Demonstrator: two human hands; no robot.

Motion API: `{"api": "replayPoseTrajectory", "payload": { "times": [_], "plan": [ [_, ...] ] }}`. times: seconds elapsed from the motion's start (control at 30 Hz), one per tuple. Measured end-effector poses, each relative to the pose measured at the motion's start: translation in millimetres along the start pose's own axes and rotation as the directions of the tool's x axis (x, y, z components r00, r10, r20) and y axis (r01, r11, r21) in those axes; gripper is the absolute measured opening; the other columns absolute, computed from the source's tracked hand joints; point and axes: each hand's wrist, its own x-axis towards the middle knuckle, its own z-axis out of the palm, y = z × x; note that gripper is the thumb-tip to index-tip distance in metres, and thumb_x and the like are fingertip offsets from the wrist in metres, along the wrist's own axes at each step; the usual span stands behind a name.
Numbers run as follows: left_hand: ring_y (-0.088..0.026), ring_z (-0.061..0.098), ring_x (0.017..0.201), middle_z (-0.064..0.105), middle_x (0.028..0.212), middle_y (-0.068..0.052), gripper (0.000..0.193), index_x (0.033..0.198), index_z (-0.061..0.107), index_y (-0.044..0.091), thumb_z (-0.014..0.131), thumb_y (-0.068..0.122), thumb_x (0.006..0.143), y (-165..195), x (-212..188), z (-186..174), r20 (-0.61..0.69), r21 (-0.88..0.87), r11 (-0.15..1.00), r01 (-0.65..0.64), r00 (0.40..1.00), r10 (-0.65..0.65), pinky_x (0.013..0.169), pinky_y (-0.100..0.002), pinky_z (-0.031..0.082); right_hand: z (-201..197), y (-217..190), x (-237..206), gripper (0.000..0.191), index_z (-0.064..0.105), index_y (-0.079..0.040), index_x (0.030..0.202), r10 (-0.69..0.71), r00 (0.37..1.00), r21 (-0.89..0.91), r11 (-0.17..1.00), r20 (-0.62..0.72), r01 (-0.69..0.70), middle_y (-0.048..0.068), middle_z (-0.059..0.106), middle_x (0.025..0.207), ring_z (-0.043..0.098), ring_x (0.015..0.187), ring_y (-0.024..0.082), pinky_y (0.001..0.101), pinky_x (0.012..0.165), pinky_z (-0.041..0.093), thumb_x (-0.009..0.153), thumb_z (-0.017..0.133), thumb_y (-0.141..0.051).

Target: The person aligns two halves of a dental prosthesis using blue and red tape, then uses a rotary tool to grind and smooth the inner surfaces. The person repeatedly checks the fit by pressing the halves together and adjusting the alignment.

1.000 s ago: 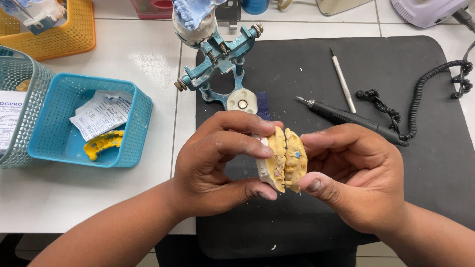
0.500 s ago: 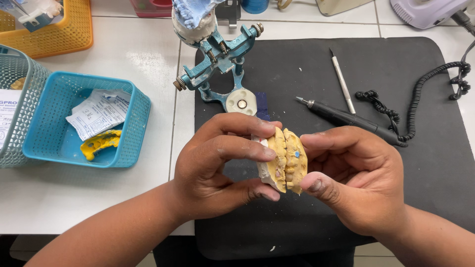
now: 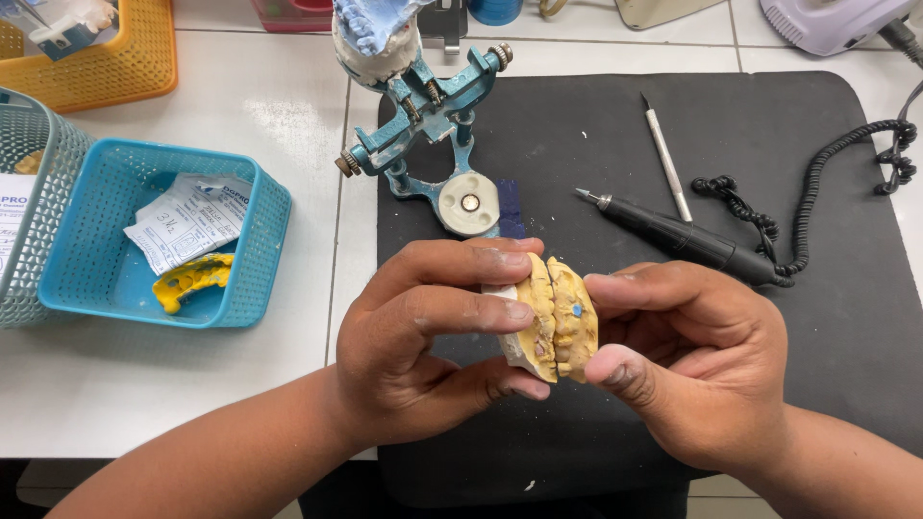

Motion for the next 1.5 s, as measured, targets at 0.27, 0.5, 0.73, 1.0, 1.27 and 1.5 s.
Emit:
{"api": "replayPoseTrajectory", "payload": {
  "times": [0.27,0.5,0.73,1.0,1.27,1.5],
  "plan": [
    [-0.022,0.064,0.13,0.06,0.133,-0.009,0.045,0.12,0.061,0.01,0.087,0.017,0.085,2.4,2.4,-0.6,-0.006,-0.013,1.0,0.029,1.0,-0.029,0.115,-0.043,0.054,-3.4,2.3,1.8,0.034,0.065,0.005,0.13,-0.005,0.999,0.036,0.999,0.038,0.003,0.021,0.073,0.12,0.074,0.114,0.021,0.0365,0.098,0.065,0.098,0.075,-0.002],
    [-0.022,0.064,0.129,0.061,0.133,-0.008,0.043,0.121,0.062,0.011,0.087,0.017,0.086,5.2,1.6,-1.3,0.013,-0.026,0.999,0.031,0.999,-0.03,0.116,-0.041,0.055,-4.3,0.6,-2.0,0.035,0.065,0.005,0.13,-0.016,0.999,0.042,0.999,0.047,0.014,0.023,0.071,0.127,0.073,0.117,0.023,0.0381,0.101,0.064,0.097,0.076,-0.001],
    [-0.022,0.066,0.129,0.062,0.133,-0.009,0.043,0.119,0.064,0.01,0.088,0.018,0.084,5.5,3.5,-4.2,0.028,-0.015,0.999,0.029,0.999,-0.028,0.114,-0.04,0.056,-8.1,0.9,-1.6,0.035,0.066,0.006,0.129,-0.024,0.998,-0.005,1.0,0.058,0.024,0.023,0.071,0.124,0.073,0.112,0.021,0.0366,0.1,0.064,0.096,0.077,0.0],
    [-0.023,0.067,0.126,0.064,0.132,-0.011,0.043,0.118,0.065,0.007,0.087,0.019,0.083,5.7,5.1,-4.9,0.018,0.007,0.999,0.05,0.999,-0.05,0.113,-0.04,0.056,-5.7,3.8,0.3,0.035,0.066,0.005,0.129,-0.035,0.999,-0.014,0.999,0.03,0.036,0.022,0.072,0.121,0.074,0.11,0.02,0.0368,0.099,0.065,0.096,0.077,-0.002],
    [-0.023,0.067,0.128,0.063,0.134,-0.012,0.045,0.121,0.062,0.007,0.087,0.02,0.085,4.2,2.8,-2.5,0.001,0.007,0.999,0.04,0.999,-0.04,0.114,-0.04,0.056,-1.8,5.5,-1.5,0.035,0.066,0.004,0.129,-0.041,0.999,-0.021,0.999,0.003,0.041,0.022,0.072,0.122,0.074,0.11,0.02,0.037,0.1,0.065,0.097,0.077,-0.005],
    [-0.024,0.069,0.128,0.063,0.136,-0.012,0.045,0.122,0.062,0.008,0.086,0.022,0.086,3.5,0.8,-2.6,-0.005,0.015,0.998,0.065,0.998,-0.065,0.111,-0.036,0.06,-3.3,9.0,-1.7,0.035,0.066,0.005,0.13,-0.037,0.999,-0.025,0.999,0.001,0.037,0.021,0.073,0.12,0.073,0.108,0.019,0.0349,0.098,0.064,0.097,0.077,-0.004]
  ]
}}
